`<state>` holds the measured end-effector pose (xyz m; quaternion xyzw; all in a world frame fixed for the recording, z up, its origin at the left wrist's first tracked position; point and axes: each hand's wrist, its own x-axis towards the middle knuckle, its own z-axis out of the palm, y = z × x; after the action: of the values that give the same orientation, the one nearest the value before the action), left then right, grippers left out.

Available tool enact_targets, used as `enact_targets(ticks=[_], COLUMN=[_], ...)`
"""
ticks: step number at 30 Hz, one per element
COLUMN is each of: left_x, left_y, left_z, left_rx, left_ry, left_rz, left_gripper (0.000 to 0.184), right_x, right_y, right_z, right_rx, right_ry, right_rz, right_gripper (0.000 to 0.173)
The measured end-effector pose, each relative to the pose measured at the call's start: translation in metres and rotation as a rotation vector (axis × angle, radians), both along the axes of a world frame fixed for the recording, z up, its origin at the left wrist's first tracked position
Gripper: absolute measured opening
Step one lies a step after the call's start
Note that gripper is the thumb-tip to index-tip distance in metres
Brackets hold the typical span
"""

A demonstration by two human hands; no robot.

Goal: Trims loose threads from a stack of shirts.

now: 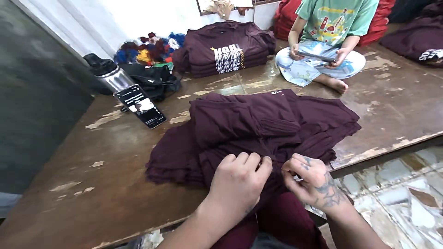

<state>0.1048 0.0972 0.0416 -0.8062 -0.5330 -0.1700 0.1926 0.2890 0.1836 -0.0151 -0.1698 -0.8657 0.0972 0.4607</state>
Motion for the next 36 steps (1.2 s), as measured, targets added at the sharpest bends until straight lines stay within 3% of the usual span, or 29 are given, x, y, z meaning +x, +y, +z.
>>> enact_targets(ticks=[3, 5, 7, 10, 12, 14, 15, 20, 26, 30, 36], left_x=[0.001, -0.008, -0.019, -0.026, -0.024, -0.021, -0.020, -0.018, -0.004, 0.004, -0.004], left_y=[-0.003, -0.004, -0.007, -0.007, -0.007, -0.009, -0.010, -0.014, -0.002, 0.005, 0.003], left_z=[-0.004, -0.007, -0.008, -0.014, -0.018, -0.019, -0.019, -0.017, -0.019, -0.006, -0.008], left_rx=[-0.009, -0.045, -0.102, -0.144, -0.179, -0.206, -0.203, -0.165, -0.030, -0.055, -0.060], left_ry=[0.014, -0.057, -0.267, -0.604, -0.680, -0.636, -0.594, -0.379, -0.057, 0.016, -0.051], left_rz=[0.036, 0.070, 0.089, 0.122, 0.123, 0.114, 0.111, 0.076, -0.029, -0.045, -0.064], left_gripper=[0.026, 0.025, 0.027, 0.036, 0.039, 0.041, 0.041, 0.035, 0.028, 0.029, 0.029], right_x=[-0.001, 0.006, 0.014, 0.003, -0.009, -0.012, -0.008, 0.008, 0.006, 0.003, 0.000], right_y=[-0.006, -0.008, -0.006, 0.004, 0.009, 0.012, 0.011, 0.005, -0.001, -0.003, -0.006], right_z=[0.001, -0.001, -0.002, -0.002, -0.008, -0.011, -0.009, -0.002, -0.004, -0.001, -0.001], right_rx=[-0.032, -0.039, -0.082, -0.185, -0.196, -0.138, -0.128, -0.071, -0.026, 0.015, -0.022], right_ry=[0.062, 0.037, -0.050, -0.128, -0.110, -0.079, -0.088, -0.215, -0.180, -0.171, -0.131], right_rz=[0.163, 0.245, 0.193, 0.018, -0.008, -0.019, -0.024, -0.092, -0.137, -0.151, -0.137], right_gripper=[0.015, 0.024, 0.047, 0.062, 0.046, 0.018, 0.014, 0.017, 0.013, 0.015, 0.014])
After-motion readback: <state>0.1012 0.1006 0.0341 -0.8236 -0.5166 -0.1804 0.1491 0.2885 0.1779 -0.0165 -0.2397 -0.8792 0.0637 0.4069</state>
